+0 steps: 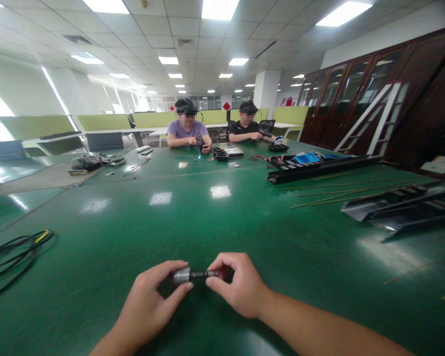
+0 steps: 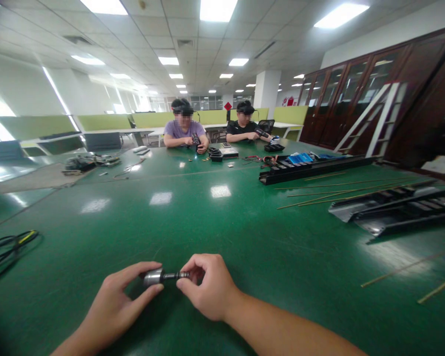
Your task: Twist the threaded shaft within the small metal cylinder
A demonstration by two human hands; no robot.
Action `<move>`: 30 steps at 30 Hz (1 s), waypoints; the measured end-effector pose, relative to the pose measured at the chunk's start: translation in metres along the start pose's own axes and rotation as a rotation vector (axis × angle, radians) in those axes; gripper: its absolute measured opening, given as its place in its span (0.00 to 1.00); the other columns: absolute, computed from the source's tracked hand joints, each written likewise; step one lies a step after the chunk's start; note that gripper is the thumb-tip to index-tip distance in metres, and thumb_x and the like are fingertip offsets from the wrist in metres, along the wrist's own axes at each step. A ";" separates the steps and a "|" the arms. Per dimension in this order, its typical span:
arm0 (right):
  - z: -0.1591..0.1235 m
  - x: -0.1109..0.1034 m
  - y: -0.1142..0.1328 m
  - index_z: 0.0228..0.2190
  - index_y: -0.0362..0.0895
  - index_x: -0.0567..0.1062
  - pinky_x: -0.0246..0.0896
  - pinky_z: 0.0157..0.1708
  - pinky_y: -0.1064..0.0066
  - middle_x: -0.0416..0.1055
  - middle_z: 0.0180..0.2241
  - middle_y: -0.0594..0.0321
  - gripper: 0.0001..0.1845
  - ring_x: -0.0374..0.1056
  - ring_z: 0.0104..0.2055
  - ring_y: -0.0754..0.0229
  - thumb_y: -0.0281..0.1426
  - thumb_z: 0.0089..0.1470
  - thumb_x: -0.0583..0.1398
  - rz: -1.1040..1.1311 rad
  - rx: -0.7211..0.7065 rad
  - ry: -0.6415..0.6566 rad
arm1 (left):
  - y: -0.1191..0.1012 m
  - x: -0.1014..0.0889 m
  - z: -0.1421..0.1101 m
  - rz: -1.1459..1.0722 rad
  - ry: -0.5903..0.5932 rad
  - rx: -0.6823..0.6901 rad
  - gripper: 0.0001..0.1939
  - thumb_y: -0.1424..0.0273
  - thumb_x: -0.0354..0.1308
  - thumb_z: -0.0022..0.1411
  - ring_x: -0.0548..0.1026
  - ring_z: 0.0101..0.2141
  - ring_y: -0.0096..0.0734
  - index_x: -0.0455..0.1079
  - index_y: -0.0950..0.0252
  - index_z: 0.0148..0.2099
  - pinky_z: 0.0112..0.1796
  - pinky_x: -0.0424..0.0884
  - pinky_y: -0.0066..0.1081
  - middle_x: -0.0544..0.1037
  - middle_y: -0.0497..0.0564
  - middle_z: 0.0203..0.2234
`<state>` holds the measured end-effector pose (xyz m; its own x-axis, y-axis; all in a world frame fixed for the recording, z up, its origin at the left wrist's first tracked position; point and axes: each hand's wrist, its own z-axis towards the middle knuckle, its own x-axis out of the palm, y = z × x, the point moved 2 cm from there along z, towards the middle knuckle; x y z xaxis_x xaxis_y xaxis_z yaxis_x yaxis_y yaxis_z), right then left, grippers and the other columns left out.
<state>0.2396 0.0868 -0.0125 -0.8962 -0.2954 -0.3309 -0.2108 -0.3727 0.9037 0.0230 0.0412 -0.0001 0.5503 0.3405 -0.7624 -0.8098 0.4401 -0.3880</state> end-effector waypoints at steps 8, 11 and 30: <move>0.002 -0.002 0.000 0.26 0.41 0.78 0.59 0.28 0.73 0.71 0.22 0.65 0.03 0.66 0.25 0.63 0.28 0.46 0.64 0.001 -0.003 -0.015 | 0.007 0.001 -0.003 -0.005 0.027 -0.036 0.14 0.60 0.64 0.61 0.82 0.40 0.38 0.75 0.55 0.48 0.42 0.79 0.34 0.83 0.47 0.40; 0.002 -0.002 0.000 0.26 0.41 0.78 0.59 0.28 0.72 0.71 0.22 0.65 0.03 0.65 0.25 0.63 0.28 0.46 0.64 0.009 -0.006 -0.012 | 0.006 0.001 -0.002 0.000 0.026 -0.039 0.14 0.60 0.64 0.61 0.82 0.40 0.38 0.75 0.56 0.48 0.42 0.79 0.34 0.83 0.48 0.40; 0.003 -0.004 0.000 0.26 0.40 0.77 0.59 0.28 0.71 0.70 0.22 0.64 0.03 0.64 0.25 0.62 0.28 0.46 0.64 0.047 0.016 -0.011 | 0.005 -0.003 0.001 -0.010 0.030 -0.050 0.13 0.61 0.63 0.61 0.82 0.39 0.38 0.76 0.57 0.48 0.42 0.79 0.33 0.84 0.48 0.39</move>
<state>0.2416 0.0906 -0.0105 -0.9096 -0.3023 -0.2851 -0.1745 -0.3449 0.9223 0.0175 0.0428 0.0006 0.5528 0.3113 -0.7730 -0.8138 0.4010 -0.4205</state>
